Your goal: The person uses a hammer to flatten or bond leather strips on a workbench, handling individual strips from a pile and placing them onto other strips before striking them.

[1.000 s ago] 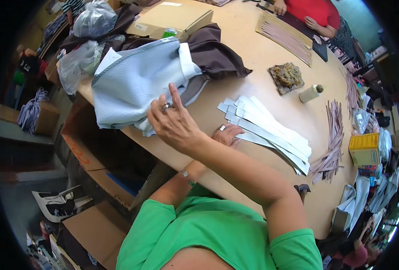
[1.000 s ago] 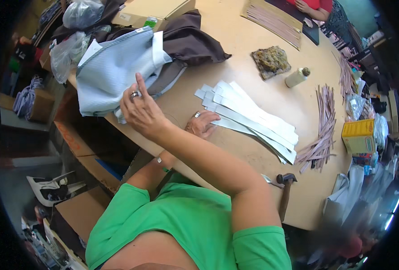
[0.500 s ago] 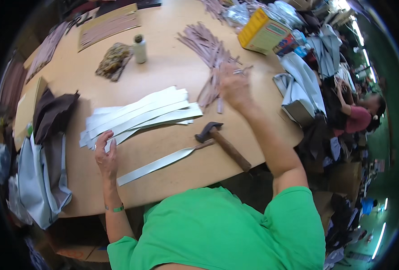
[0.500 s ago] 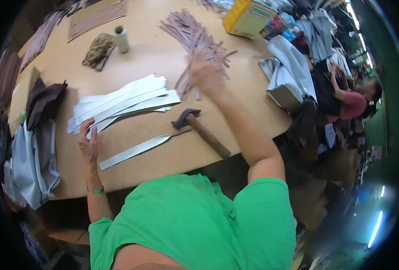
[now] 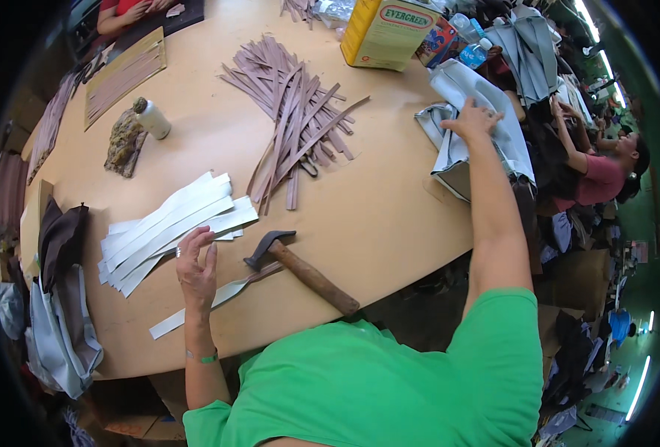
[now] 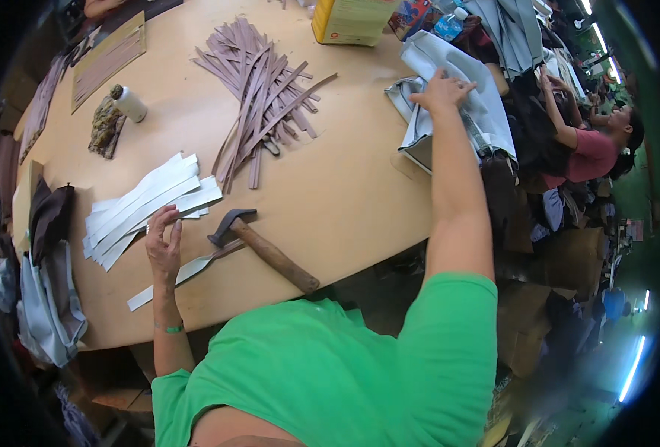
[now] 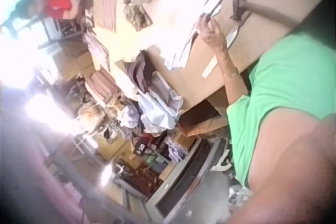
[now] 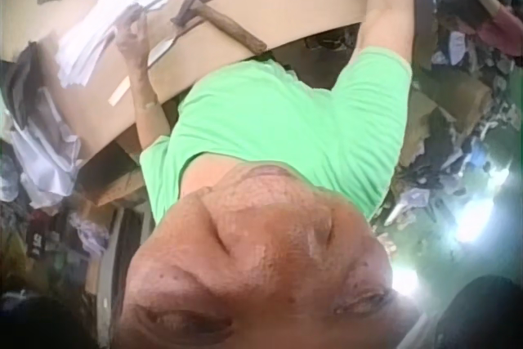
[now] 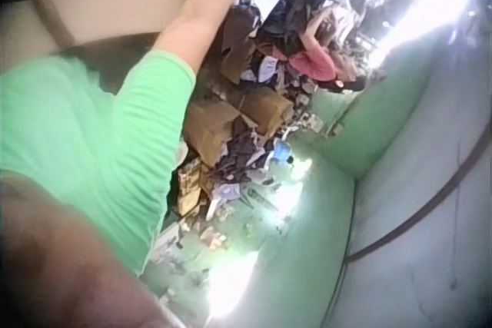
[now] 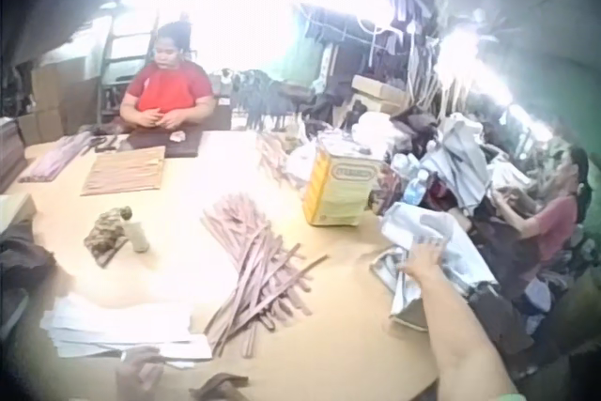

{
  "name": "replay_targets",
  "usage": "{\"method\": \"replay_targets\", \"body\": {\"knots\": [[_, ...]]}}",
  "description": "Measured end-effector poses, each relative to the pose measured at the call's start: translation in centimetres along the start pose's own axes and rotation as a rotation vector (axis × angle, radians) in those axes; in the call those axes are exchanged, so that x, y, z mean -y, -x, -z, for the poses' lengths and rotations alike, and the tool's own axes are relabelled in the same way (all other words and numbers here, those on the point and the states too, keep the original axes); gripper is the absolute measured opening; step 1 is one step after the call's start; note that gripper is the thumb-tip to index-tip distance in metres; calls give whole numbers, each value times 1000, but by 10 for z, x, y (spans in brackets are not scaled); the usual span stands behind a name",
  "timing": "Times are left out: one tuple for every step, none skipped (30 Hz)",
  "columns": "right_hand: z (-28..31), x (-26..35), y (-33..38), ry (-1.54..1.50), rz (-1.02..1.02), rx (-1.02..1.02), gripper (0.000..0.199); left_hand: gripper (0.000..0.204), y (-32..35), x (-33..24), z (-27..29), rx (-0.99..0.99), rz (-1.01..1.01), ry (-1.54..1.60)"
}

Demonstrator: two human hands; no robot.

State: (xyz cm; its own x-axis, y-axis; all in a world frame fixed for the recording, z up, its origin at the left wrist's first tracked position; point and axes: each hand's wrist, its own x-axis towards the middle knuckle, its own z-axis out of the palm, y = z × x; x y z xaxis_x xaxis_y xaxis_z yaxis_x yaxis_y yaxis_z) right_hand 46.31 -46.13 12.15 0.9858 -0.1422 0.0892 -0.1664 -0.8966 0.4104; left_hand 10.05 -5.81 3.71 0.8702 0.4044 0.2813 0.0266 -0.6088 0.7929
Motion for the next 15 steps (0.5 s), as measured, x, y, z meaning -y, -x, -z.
{"method": "replay_targets", "body": {"knots": [[-7, 7, -6, 25, 16, 50, 101, 22, 2, -2, -4, 6, 1, -44], [-12, 14, -11, 45, 34, 99, 101, 22, 4, -2, -7, 10, 0, -91], [-15, 22, -15, 69, 46, 122, 102, 22, 5, -4, -9, 15, -1, -138], [-16, 29, -17, 97, 55, 143, 102, 22, 6, -6, -13, 20, 6, -144], [-18, 33, -19, 126, 65, 164, 102, 23, 6, -9, -17, 26, 13, -151], [-24, 34, -21, 122, 63, 147, 97, 23, 6, -10, -20, 32, 20, -157], [-25, 37, -23, 122, 91, 152, 94, 23, 7, -11, -22, 33, 29, -156], [-24, 40, -23, 121, 119, 157, 91, 23, 8, -12, -24, 33, 38, -155], [-25, 42, -24, 120, 146, 162, 88, 23, 9, -13, -25, 34, 47, -154], [-31, 46, -30, 121, 112, 118, 69, 22, 9, -14, -26, 32, 36, -157], [-36, 42, -34, 71, 125, 111, 63, 22, 9, -15, -27, 30, 24, -161], [-40, 37, -38, 21, 138, 104, 57, 22, 9, -17, -27, 27, 12, -164], [-42, 36, -40, -28, 156, 97, 51, 22, 10, -18, -26, 28, 12, -182], [-45, 36, -40, -32, 189, 96, 47, 22, 9, -19, -24, 29, 10, -200], [-49, 35, -40, -36, 222, 95, 43, 22, 9, -20, -23, 32, 8, -218]]}}
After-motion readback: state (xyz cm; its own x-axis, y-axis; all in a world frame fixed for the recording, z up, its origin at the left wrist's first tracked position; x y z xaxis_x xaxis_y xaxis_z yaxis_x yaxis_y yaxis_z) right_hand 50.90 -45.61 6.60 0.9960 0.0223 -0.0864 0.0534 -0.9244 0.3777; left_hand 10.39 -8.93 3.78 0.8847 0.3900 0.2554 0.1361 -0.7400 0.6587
